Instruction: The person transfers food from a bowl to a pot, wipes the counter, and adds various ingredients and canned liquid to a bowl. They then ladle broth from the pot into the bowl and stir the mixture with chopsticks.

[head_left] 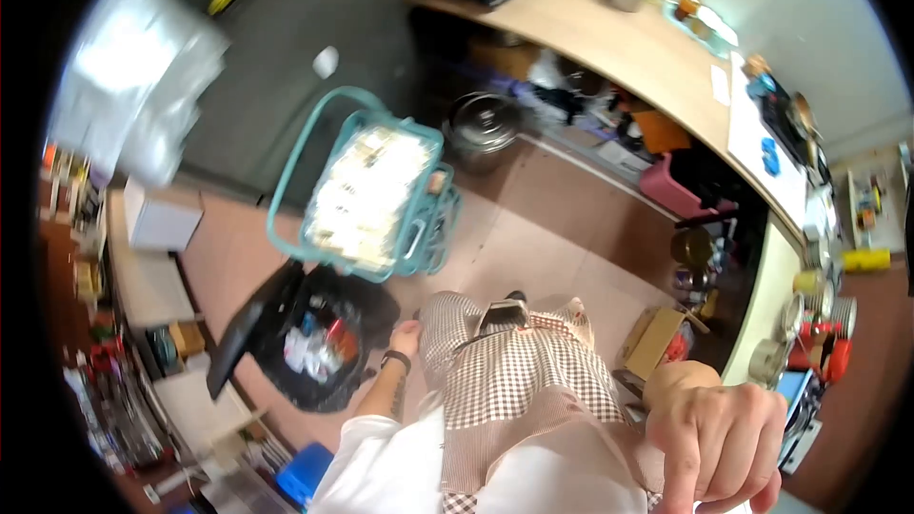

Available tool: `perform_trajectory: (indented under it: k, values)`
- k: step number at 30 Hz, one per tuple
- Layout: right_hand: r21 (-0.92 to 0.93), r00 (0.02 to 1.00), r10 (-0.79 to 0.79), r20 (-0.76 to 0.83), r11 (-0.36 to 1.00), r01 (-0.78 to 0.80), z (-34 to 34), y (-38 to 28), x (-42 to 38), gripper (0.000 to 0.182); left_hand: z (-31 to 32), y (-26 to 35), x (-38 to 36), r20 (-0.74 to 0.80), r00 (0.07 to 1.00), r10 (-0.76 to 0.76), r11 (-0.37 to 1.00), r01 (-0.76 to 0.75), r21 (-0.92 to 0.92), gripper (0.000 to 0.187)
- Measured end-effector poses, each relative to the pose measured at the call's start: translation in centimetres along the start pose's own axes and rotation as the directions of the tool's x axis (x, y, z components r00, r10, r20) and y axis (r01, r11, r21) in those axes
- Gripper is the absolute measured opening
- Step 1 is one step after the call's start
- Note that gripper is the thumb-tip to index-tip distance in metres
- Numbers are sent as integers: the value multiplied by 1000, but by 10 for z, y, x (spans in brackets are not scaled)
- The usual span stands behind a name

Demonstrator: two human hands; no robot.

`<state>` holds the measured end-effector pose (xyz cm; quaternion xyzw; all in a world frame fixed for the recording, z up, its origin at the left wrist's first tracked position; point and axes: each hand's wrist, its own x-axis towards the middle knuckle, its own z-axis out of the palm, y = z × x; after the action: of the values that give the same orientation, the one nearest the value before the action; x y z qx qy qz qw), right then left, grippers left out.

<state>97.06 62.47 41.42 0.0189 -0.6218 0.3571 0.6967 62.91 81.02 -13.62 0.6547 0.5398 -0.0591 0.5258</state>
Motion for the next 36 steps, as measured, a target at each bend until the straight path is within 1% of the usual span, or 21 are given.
perform_trajectory:
  k: [3, 6, 8, 10, 14, 16, 17, 18, 19, 20, 21, 22, 23, 24, 25, 26, 28, 30, 33, 35, 36]
  values:
    - [-158, 1000, 0, -19, 987, -3, -24, -77, -20, 45, 68, 65, 52, 18, 997, 74, 994, -72, -80, 30]
    - [-289, 992, -61, -109, 957, 27, -55, -137, -49, 45, 117, 144, 76, 219, 953, 212, 977, -209, -37, 27]
    - [-378, 963, -151, -222, 924, 58, -79, -172, -68, 44, 139, 222, 68, 349, 927, 136, 960, -210, 183, 27]
    - [-469, 941, -205, -270, 881, 58, -104, -212, -85, 42, 173, 227, 105, 414, 895, 163, 919, -291, 267, 29]
    - [-569, 941, -209, -265, 822, 22, -162, -290, -119, 38, 235, 269, 180, 537, 833, -133, 942, -63, 330, 45]
    - [-655, 917, -239, -319, 755, -31, -186, -334, -135, 37, 263, 250, 287, 673, 734, -96, 931, -173, 322, 43]
    - [-707, 833, -320, -451, 698, -115, -180, -346, -160, 31, 282, 285, 301, 733, 676, -77, 925, -225, 305, 43]
    - [-752, 739, -364, -566, 596, -282, -178, -363, -183, 22, 309, 332, 306, 787, 599, 147, 854, -478, 205, 39]
    - [-731, 606, -411, -681, 340, -592, -182, -390, -202, 13, 329, 342, 322, 745, 665, 49, 756, -512, 408, 39]
    - [-538, 444, -495, -747, 57, -841, -186, -417, -224, 6, 351, 415, 290, 691, 721, -50, 618, -522, 588, 40]
    - [-283, 310, -587, -748, -140, -949, -189, -447, -252, 11, 376, 458, 282, 732, 680, -40, 782, -434, 446, 39]
    - [-55, 73, -693, -717, -47, -997, -192, -474, -278, 20, 400, 501, 274, 770, 637, -30, 906, -309, 291, 38]
    - [120, -24, -762, -647, -71, -990, -192, -508, -310, 24, 419, 549, 246, 782, 613, -114, 926, -221, 308, 38]
    - [226, -13, -802, -598, -153, -962, -181, -546, -369, 38, 444, 586, 222, 784, 588, -198, 936, -123, 329, 38]
    - [294, -98, -838, -536, -76, -953, -168, -589, -427, 43, 462, 593, 231, 769, 581, -266, 861, -215, 461, 40]
    - [349, -172, -864, -473, -4, -937, -153, -638, -476, 49, 480, 581, 227, 762, 629, -157, 882, -257, 394, 46]
    - [458, -232, -919, -318, 66, -887, -134, -731, -543, 57, 515, 620, 163, 801, 536, -268, 792, -350, 500, 54]
    - [743, -190, -958, -217, -36, -669, -112, -826, -621, 60, 538, 565, 201, 749, 603, -275, 719, -388, 576, 57]
    - [851, -203, -970, -133, -7, -525, -88, -934, -737, 65, 564, 568, 162, 676, 712, -192, 699, -384, 603, 55]
    - [887, -362, -902, -233, -44, -459, -78, -977, -789, 62, 585, 576, 139, 711, 695, -106, 792, -374, 483, 51]
    - [896, -449, -843, -296, -82, -437, -78, -989, -813, 62, 591, 587, 123, 702, 701, -123, 705, -436, 559, 50]
